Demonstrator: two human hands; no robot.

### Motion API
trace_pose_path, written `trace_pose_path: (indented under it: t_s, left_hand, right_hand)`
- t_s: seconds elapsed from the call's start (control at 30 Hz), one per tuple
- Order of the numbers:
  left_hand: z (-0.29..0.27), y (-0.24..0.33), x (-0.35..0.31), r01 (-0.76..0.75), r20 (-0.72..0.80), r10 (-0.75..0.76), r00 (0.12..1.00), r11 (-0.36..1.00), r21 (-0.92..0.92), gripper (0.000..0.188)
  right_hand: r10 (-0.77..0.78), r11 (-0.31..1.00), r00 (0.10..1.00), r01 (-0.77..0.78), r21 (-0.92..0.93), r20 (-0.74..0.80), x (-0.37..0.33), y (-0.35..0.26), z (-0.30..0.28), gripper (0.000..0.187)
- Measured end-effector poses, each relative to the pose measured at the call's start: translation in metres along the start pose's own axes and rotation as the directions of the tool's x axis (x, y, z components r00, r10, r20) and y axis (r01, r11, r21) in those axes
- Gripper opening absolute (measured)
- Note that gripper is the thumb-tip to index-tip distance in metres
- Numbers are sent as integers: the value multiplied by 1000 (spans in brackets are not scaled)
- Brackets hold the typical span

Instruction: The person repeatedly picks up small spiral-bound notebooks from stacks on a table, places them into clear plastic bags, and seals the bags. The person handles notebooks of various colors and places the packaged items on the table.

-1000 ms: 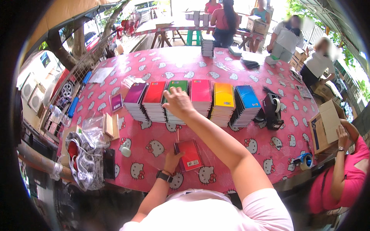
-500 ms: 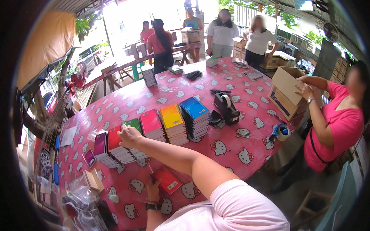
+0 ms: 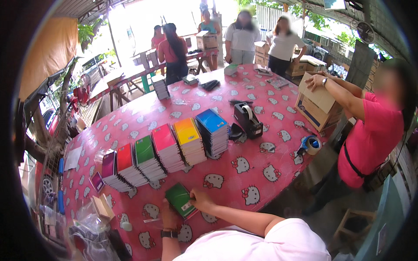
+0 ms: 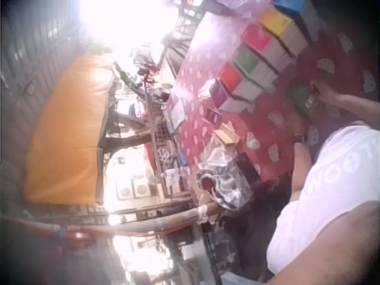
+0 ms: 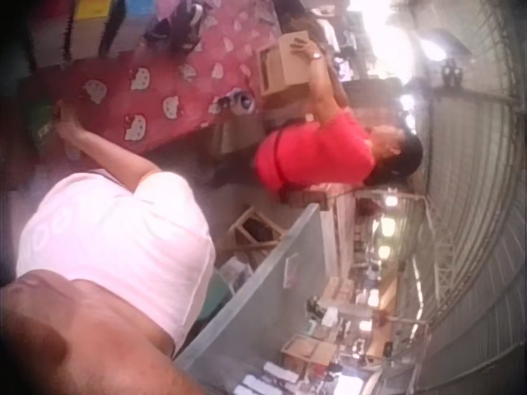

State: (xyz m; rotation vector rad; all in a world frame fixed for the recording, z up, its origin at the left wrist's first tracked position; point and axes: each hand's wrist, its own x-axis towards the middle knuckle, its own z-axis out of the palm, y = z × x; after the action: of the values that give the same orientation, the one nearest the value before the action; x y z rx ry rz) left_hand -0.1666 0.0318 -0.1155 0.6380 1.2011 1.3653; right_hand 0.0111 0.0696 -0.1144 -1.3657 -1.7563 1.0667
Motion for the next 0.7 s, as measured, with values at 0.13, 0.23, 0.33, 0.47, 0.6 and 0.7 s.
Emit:
trace_pose_path:
  t_s: [0.13, 0.23, 0.33, 0.47, 0.6, 0.7]
  left_hand:
    - [-9, -8, 0, -66, 68, 55, 996, 985, 159, 35]
    - [-16, -15, 6, -114, 37, 109, 993, 872, 476, 36]
    - [2, -4, 3, 28, -51, -10, 999, 925, 380, 38]
    - [-9, -14, 4, -29, -5, 31, 1000, 969, 244, 36]
    - [-13, -20, 7, -30, 29, 24, 999, 974, 223, 34]
    - [-6, -9, 6, -83, 23, 79, 997, 948, 306, 33]
  right_hand:
    - [26, 999, 994, -23, -28, 110, 7, 4, 4, 28]
    - [97, 995, 991, -92, -48, 96, 6, 11, -5, 36]
    - [181, 981, 972, -190, 46, 151, 7, 19, -10, 39]
    - [282, 895, 915, -359, 263, 290, 13, 21, -11, 43]
    - [212, 975, 947, -187, -123, 239, 12, -11, -25, 38]
    - [-201, 847, 971, 239, -475, 131, 33, -45, -45, 34]
